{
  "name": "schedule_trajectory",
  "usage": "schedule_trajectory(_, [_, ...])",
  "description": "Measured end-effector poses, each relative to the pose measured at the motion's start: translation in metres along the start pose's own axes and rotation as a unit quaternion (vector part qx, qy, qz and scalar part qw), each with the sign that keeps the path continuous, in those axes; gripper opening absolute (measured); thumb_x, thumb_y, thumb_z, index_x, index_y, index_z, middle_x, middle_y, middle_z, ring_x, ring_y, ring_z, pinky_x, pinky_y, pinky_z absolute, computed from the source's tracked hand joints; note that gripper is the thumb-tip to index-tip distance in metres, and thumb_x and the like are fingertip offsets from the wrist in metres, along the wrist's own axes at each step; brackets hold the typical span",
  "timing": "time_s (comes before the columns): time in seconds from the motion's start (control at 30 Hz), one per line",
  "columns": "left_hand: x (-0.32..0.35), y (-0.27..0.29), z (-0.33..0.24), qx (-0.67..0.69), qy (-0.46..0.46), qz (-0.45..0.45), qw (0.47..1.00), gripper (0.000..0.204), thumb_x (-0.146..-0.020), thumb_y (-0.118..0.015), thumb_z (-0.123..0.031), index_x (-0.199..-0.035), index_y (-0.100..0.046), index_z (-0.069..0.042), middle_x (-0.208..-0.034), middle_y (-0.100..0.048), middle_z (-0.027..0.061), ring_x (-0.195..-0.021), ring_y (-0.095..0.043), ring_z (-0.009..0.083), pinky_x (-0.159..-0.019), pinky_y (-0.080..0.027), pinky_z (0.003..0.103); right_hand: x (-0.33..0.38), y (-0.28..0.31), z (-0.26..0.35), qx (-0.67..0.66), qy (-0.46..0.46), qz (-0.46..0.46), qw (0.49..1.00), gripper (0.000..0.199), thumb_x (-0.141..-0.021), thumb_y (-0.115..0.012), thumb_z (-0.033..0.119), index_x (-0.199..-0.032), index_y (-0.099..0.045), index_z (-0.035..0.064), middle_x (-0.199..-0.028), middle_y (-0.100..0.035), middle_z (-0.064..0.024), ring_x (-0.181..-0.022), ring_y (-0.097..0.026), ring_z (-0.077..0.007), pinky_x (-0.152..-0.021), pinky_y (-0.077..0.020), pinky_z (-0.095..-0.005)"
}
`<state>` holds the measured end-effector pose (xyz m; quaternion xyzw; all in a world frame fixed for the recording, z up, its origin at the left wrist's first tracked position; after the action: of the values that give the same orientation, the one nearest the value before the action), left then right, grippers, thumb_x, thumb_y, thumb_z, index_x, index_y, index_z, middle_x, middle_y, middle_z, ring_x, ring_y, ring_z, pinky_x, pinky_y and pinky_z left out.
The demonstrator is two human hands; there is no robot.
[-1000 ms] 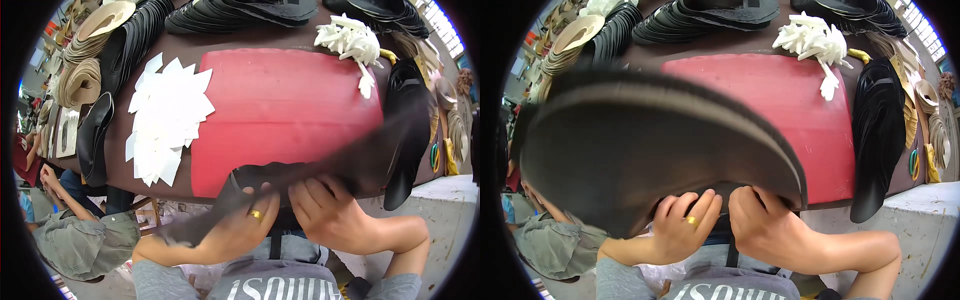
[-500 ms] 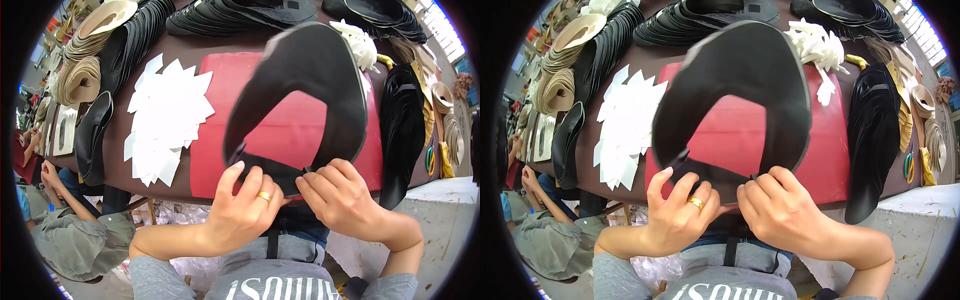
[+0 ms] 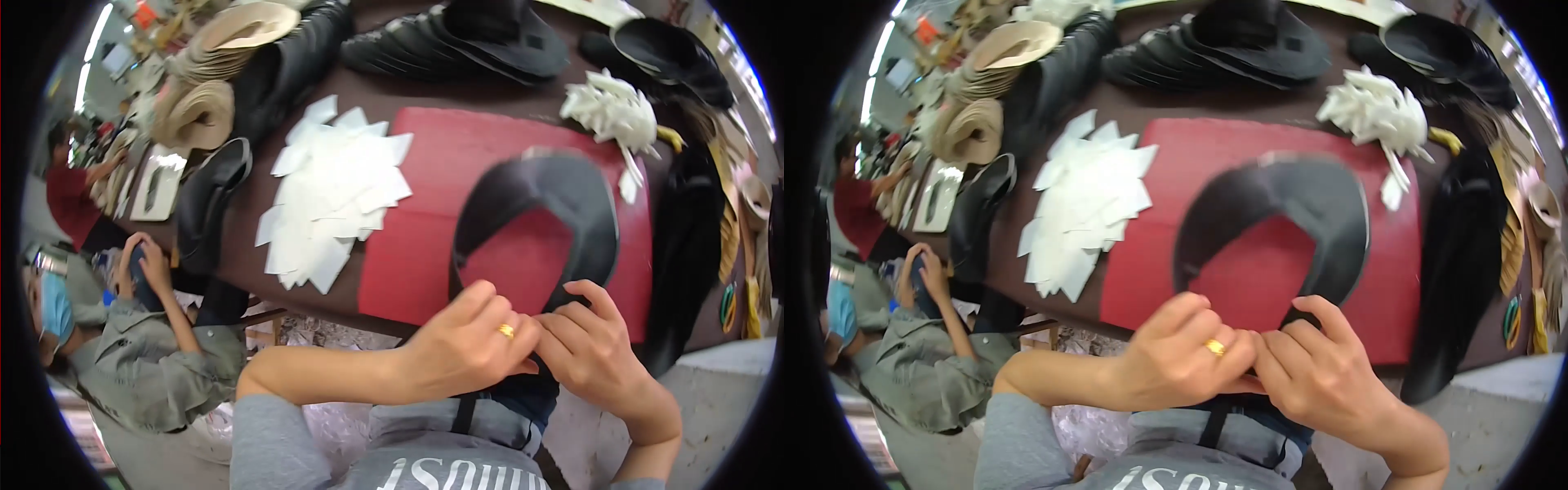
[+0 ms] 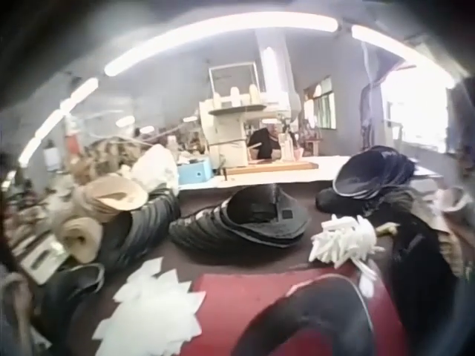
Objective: Assembling shoe components by precisely applying white adhesive linings to black leather parts at a workbench.
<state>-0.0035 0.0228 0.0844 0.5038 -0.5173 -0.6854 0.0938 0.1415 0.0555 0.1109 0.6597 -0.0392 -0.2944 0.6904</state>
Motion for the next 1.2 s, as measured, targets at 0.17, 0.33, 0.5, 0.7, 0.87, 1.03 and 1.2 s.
schedule_trajectory(0.17, [0.008,-0.002,0.015,0.051,-0.051,0.047,0.996,0.019,-0.079,-0.065,-0.024,-0.076,-0.052,-0.012,-0.07,-0.048,0.0013,-0.063,-0.038,0.0169,-0.076,-0.039,0.03,0.009,0.008,-0.017,-0.068,-0.045,0.009,0.997,0.017,-0.072,-0.071,0.006,-0.089,-0.067,0.0057,-0.08,-0.063,-0.0008,-0.07,-0.054,-0.015,-0.081,-0.0441,-0.0322])
schedule_trajectory(0.33, [-0.018,0.0,0.038,0.198,0.048,0.105,0.973,0.016,-0.076,-0.072,-0.018,-0.077,-0.059,-0.01,-0.072,-0.055,-0.0015,-0.066,-0.044,0.0165,-0.076,-0.038,0.029,0.013,0.004,-0.057,-0.169,-0.092,-0.034,0.981,0.013,-0.071,-0.074,0.009,-0.083,-0.067,0.0076,-0.077,-0.062,0.001,-0.067,-0.051,-0.0147,-0.081,-0.0415,-0.0307])
schedule_trajectory(0.5, [-0.034,0.002,0.046,0.328,0.139,0.156,0.921,0.016,-0.072,-0.077,-0.014,-0.076,-0.062,-0.007,-0.071,-0.058,-0.0016,-0.069,-0.047,0.0169,-0.07,-0.04,0.028,0.006,0.008,-0.075,-0.262,-0.103,-0.015,0.959,0.013,-0.071,-0.076,0.011,-0.078,-0.066,0.0073,-0.075,-0.062,0.0007,-0.066,-0.048,-0.0151,-0.082,-0.0378,-0.0293])
schedule_trajectory(0.7, [-0.042,0.013,0.04,0.357,0.21,0.193,0.89,0.014,-0.077,-0.074,-0.015,-0.076,-0.062,-0.007,-0.065,-0.056,-0.001,-0.06,-0.044,0.016,-0.068,-0.041,0.028,0.005,0.013,-0.072,-0.309,-0.098,0.04,0.945,0.011,-0.073,-0.075,0.011,-0.074,-0.065,0.0068,-0.072,-0.061,-0.0003,-0.066,-0.046,-0.0161,-0.086,-0.0334,-0.0298])
schedule_trajectory(0.87, [-0.048,0.008,0.028,0.329,0.178,0.247,0.894,0.016,-0.077,-0.074,-0.017,-0.074,-0.062,-0.007,-0.061,-0.055,-0.001,-0.053,-0.042,0.0158,-0.059,-0.04,0.028,0.002,0.016,-0.06,-0.282,-0.043,0.007,0.958,0.007,-0.076,-0.073,0.01,-0.076,-0.066,0.0079,-0.072,-0.06,0.0008,-0.069,-0.046,-0.0163,-0.088,-0.032,-0.0318])
schedule_trajectory(1.03, [-0.036,0.012,0.025,0.41,0.188,0.221,0.865,0.018,-0.073,-0.076,-0.016,-0.071,-0.062,-0.006,-0.059,-0.053,-0.0021,-0.049,-0.041,0.0161,-0.053,-0.038,0.029,0.0,0.024,-0.054,-0.291,-0.001,0.014,0.957,0.007,-0.077,-0.07,0.011,-0.083,-0.067,0.0088,-0.075,-0.061,0.0011,-0.071,-0.046,-0.0163,-0.089,-0.0317,-0.0338])
schedule_trajectory(1.2, [-0.029,0.021,0.022,0.21,0.029,0.084,0.974,0.01,-0.072,-0.071,-0.011,-0.077,-0.064,-0.006,-0.065,-0.055,-0.0005,-0.053,-0.044,0.016,-0.056,-0.04,0.028,0.001,0.03,-0.038,-0.104,0.044,-0.064,0.992,0.016,-0.079,-0.068,0.013,-0.095,-0.067,0.0094,-0.087,-0.062,-0.0002,-0.074,-0.048,-0.0168,-0.09,-0.0321,-0.0361])
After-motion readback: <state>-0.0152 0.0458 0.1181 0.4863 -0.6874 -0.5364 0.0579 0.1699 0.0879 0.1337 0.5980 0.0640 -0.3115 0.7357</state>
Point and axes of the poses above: each hand's wrist, its own x-axis away from the middle knuckle, its own y-axis out of the back of the hand, z = x × y, the point moved 3 cm from there along -x, towards the middle knuckle
